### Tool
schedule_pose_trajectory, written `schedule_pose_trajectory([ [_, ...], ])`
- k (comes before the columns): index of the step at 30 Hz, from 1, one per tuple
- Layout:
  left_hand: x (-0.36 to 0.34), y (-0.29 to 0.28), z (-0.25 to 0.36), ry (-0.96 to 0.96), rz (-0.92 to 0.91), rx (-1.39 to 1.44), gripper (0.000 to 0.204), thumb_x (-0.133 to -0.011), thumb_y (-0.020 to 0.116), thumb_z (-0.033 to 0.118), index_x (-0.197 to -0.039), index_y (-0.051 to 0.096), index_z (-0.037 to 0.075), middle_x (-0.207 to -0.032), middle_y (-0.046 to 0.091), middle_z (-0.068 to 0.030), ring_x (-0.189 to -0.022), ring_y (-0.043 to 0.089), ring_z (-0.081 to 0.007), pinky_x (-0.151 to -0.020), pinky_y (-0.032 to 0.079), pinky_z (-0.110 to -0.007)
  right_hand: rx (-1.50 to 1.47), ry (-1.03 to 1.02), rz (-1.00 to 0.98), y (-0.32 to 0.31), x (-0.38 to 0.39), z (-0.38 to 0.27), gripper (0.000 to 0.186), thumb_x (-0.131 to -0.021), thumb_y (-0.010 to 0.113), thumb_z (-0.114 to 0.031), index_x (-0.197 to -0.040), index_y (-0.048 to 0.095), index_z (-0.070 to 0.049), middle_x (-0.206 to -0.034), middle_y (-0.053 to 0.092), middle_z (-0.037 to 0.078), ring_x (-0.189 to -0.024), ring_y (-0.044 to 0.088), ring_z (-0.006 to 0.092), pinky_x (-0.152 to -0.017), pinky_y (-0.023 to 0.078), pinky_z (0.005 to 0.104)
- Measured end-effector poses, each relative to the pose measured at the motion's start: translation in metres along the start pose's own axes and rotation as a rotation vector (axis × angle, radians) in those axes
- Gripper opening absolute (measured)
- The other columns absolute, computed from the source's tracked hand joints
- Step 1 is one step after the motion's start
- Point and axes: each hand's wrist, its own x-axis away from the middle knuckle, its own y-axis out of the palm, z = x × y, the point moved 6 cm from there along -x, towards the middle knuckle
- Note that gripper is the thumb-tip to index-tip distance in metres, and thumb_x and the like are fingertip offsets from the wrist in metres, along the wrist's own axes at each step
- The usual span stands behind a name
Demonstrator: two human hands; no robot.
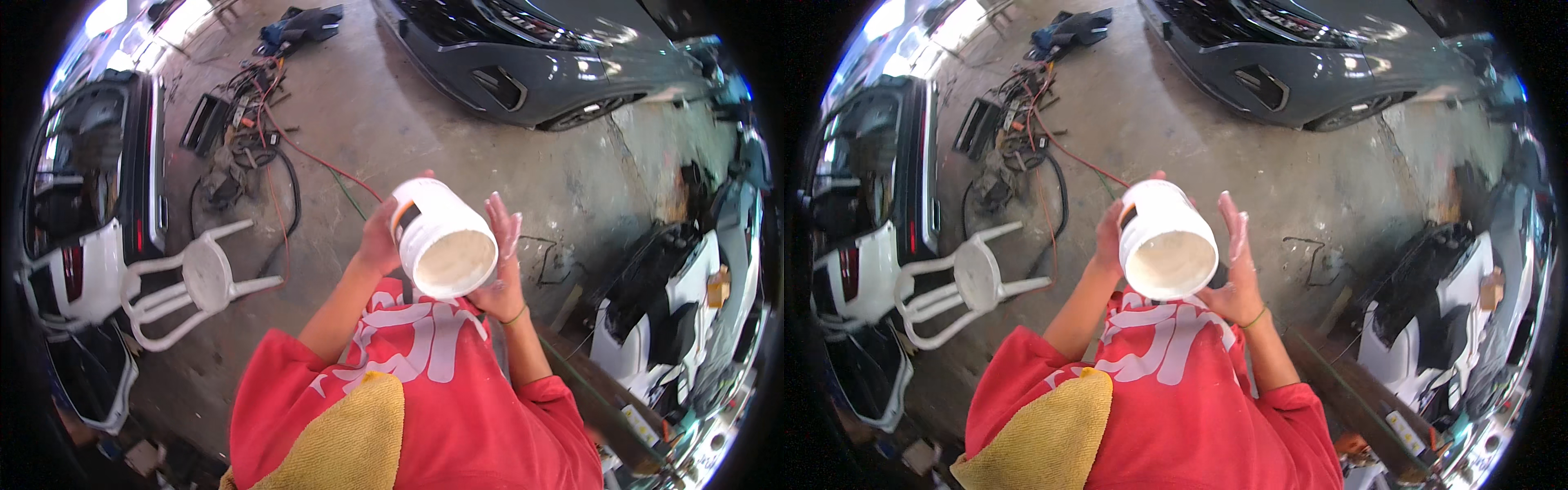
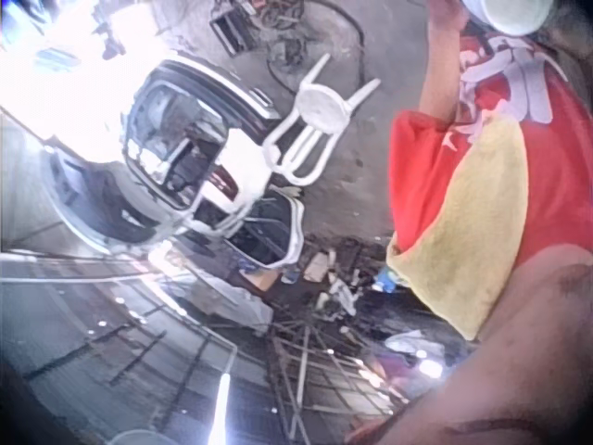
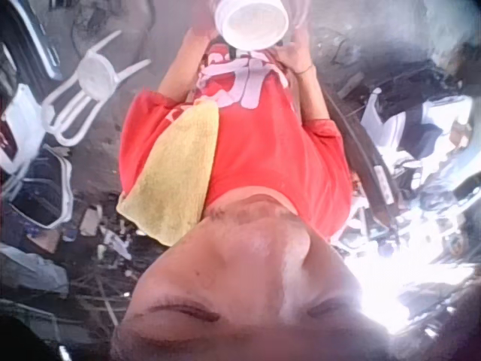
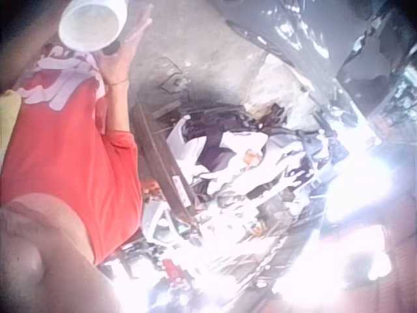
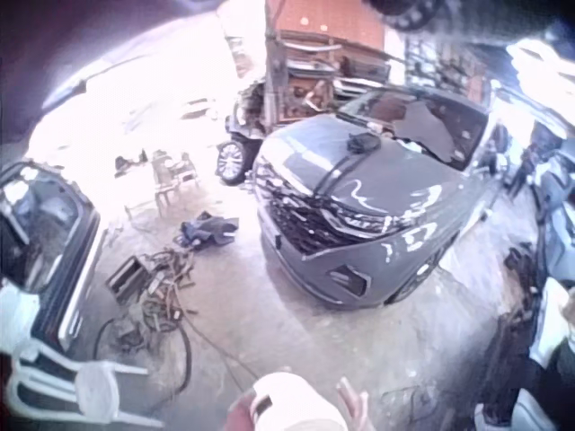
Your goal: The person retrieves a white tub and a green scoop, scoops water from a blue barrel into the tub, and mixes the contents by hand. The person then walks back toward the cars while holding the mixed tub.
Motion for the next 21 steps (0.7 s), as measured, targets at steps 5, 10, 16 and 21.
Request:
schedule_pose_trajectory([
  [5, -0.074, -0.015, 0.034, 0.032, -0.032, 0.300, 0.074, -0.092, 0.051, 0.055, -0.151, 0.030, 0.017, -0.144, 0.041, -0.0273, -0.131, 0.045, -0.0421, -0.106, 0.041, -0.057, -0.079, 0.241, 0.060, -0.035, -0.019, 0.033, 0.140, -0.055, 0.093, -0.037, -0.156, -0.001, -0.015, -0.156, 0.025, 0.022, -0.129, 0.049, 0.0366, -0.106, 0.038, 0.0459],
  [10, -0.147, -0.029, 0.021, 0.110, 0.097, 0.172, 0.068, -0.096, 0.044, 0.057, -0.151, 0.032, 0.018, -0.147, 0.039, -0.0223, -0.133, 0.042, -0.0401, -0.107, 0.040, -0.053, -0.193, 0.321, 0.137, -0.062, -0.048, 0.067, 0.140, -0.054, 0.093, -0.038, -0.156, 0.002, -0.009, -0.154, 0.029, 0.023, -0.129, 0.050, 0.0356, -0.102, 0.043, 0.0442],
  [16, -0.234, 0.027, -0.053, -0.024, 0.030, -0.237, 0.077, -0.094, 0.057, 0.038, -0.152, 0.020, 0.003, -0.145, 0.044, -0.0113, -0.131, 0.046, -0.0243, -0.111, 0.035, -0.038, -0.191, 0.196, 0.398, -0.161, -0.087, 0.114, 0.148, -0.051, 0.095, -0.038, -0.152, -0.006, 0.002, -0.153, 0.025, 0.025, -0.141, 0.030, 0.0366, -0.113, 0.029, 0.0450],
  [21, -0.345, 0.090, -0.149, -0.236, -0.027, -0.286, 0.073, -0.092, 0.062, 0.030, -0.152, 0.025, 0.011, -0.144, 0.045, -0.0129, -0.133, 0.043, -0.0278, -0.111, 0.036, -0.042, 0.206, 0.357, 0.418, -0.310, -0.094, 0.151, 0.110, -0.057, 0.090, -0.026, -0.146, 0.029, -0.002, -0.134, 0.044, 0.019, -0.128, 0.044, 0.0340, -0.108, 0.036, 0.0419],
])
